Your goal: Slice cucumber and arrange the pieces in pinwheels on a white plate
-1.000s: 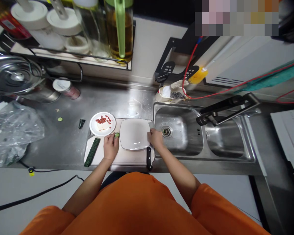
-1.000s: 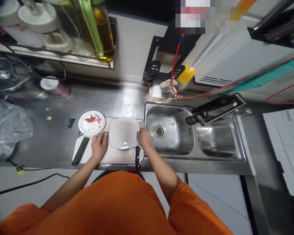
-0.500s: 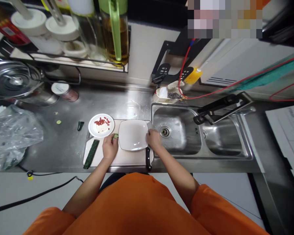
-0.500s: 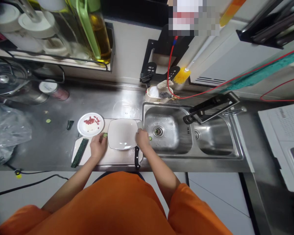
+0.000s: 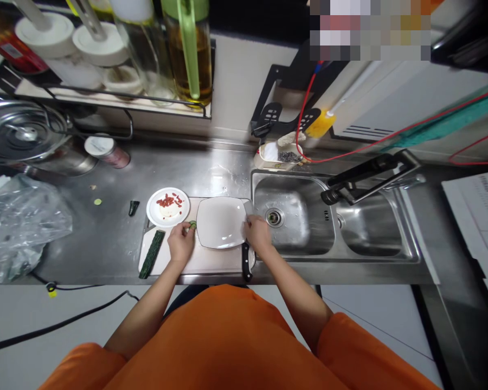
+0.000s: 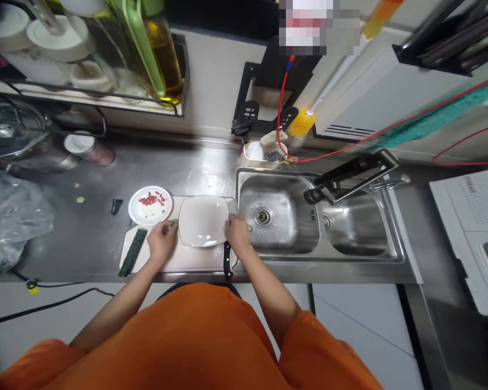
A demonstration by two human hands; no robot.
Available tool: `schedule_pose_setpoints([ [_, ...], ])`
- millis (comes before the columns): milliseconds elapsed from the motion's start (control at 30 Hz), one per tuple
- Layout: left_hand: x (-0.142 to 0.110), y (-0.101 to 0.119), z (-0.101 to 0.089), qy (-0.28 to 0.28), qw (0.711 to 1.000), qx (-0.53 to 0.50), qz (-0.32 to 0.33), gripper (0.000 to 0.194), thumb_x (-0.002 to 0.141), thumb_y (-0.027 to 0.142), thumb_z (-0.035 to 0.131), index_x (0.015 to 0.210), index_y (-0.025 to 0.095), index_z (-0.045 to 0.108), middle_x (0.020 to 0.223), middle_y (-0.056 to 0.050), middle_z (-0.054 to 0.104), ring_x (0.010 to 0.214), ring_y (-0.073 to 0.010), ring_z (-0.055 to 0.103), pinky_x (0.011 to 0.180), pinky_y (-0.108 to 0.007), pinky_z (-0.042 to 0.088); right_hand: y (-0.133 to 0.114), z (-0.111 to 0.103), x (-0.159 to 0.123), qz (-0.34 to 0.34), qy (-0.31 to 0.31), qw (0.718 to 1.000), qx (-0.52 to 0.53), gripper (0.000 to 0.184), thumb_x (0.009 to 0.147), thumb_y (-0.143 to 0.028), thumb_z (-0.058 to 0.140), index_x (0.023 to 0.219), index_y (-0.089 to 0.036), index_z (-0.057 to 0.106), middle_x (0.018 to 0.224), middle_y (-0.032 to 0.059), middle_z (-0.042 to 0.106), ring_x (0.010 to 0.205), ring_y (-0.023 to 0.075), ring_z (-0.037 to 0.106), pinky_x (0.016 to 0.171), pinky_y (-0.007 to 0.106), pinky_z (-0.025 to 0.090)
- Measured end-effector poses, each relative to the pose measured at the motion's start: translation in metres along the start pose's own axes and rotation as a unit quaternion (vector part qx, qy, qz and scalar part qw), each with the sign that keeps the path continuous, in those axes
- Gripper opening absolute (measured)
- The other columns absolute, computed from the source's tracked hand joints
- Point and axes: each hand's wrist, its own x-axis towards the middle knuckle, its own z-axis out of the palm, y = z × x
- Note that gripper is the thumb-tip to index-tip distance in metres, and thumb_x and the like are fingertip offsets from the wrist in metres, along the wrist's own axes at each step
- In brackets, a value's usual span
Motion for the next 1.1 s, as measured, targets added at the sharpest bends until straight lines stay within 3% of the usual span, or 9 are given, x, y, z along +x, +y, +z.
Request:
schedule_pose_setpoints([
  [233, 0.002, 0.006, -0.016, -0.038, 0.983, -0.137, -0.112, 0.029, 0.068, 0.041, 0.065, 0.084, 0.017, 0.066, 0.073, -0.001, 0.066, 0.065, -0.0119, 0.057, 0.066, -0.023, 0.044, -0.005, 0.009, -0.003, -0.038, 0.018, 0.997, 0.072, 0.028, 0.083, -0.017, 0.049, 0.106, -0.015, 0.065, 0.092, 0.0089, 0.064, 0.084, 0.0172, 0.058, 0.08, 0.027, 0.04],
  [433, 0.013, 0.015, -0.028, -0.081, 0.971, -0.177, -0.142, 0.036, 0.065, 0.043, 0.066, 0.088, 0.014, 0.068, 0.074, -0.003, 0.068, 0.063, -0.012, 0.057, 0.063, -0.023, 0.044, -0.031, 0.023, -0.002, -0.121, -0.036, 0.979, 0.161, 0.021, 0.082, -0.02, 0.054, 0.097, -0.018, 0.067, 0.081, 0.0034, 0.065, 0.079, 0.0153, 0.057, 0.077, 0.026, 0.041],
  [633, 0.017, 0.011, -0.025, -0.07, 0.991, -0.046, -0.108, 0.023, 0.068, 0.037, 0.063, 0.079, 0.018, 0.068, 0.072, -0.001, 0.068, 0.067, -0.0147, 0.059, 0.07, -0.026, 0.044, -0.055, 0.034, -0.003, -0.162, -0.08, 0.975, 0.133, 0.023, 0.084, -0.019, 0.052, 0.101, -0.015, 0.066, 0.088, 0.0062, 0.065, 0.085, 0.0172, 0.057, 0.079, 0.027, 0.04],
  [900, 0.012, 0.004, -0.021, -0.049, 0.996, 0.073, 0.02, 0.019, 0.076, 0.03, 0.052, 0.08, 0.019, 0.067, 0.081, -0.006, 0.068, 0.077, -0.0198, 0.061, 0.077, -0.03, 0.043, -0.059, 0.039, -0.011, -0.19, -0.102, 0.973, 0.087, 0.024, 0.087, -0.019, 0.048, 0.104, -0.015, 0.064, 0.093, 0.0079, 0.064, 0.088, 0.018, 0.056, 0.078, 0.027, 0.04],
  [1100, 0.013, 0.0, -0.034, -0.082, 0.995, 0.031, -0.038, 0.02, 0.074, 0.037, 0.056, 0.08, 0.021, 0.067, 0.073, -0.002, 0.068, 0.067, -0.0167, 0.06, 0.068, -0.026, 0.042, -0.053, 0.036, -0.012, -0.182, -0.099, 0.973, 0.1, 0.023, 0.086, -0.018, 0.05, 0.102, -0.015, 0.065, 0.093, 0.0078, 0.066, 0.089, 0.0181, 0.057, 0.081, 0.027, 0.04],
])
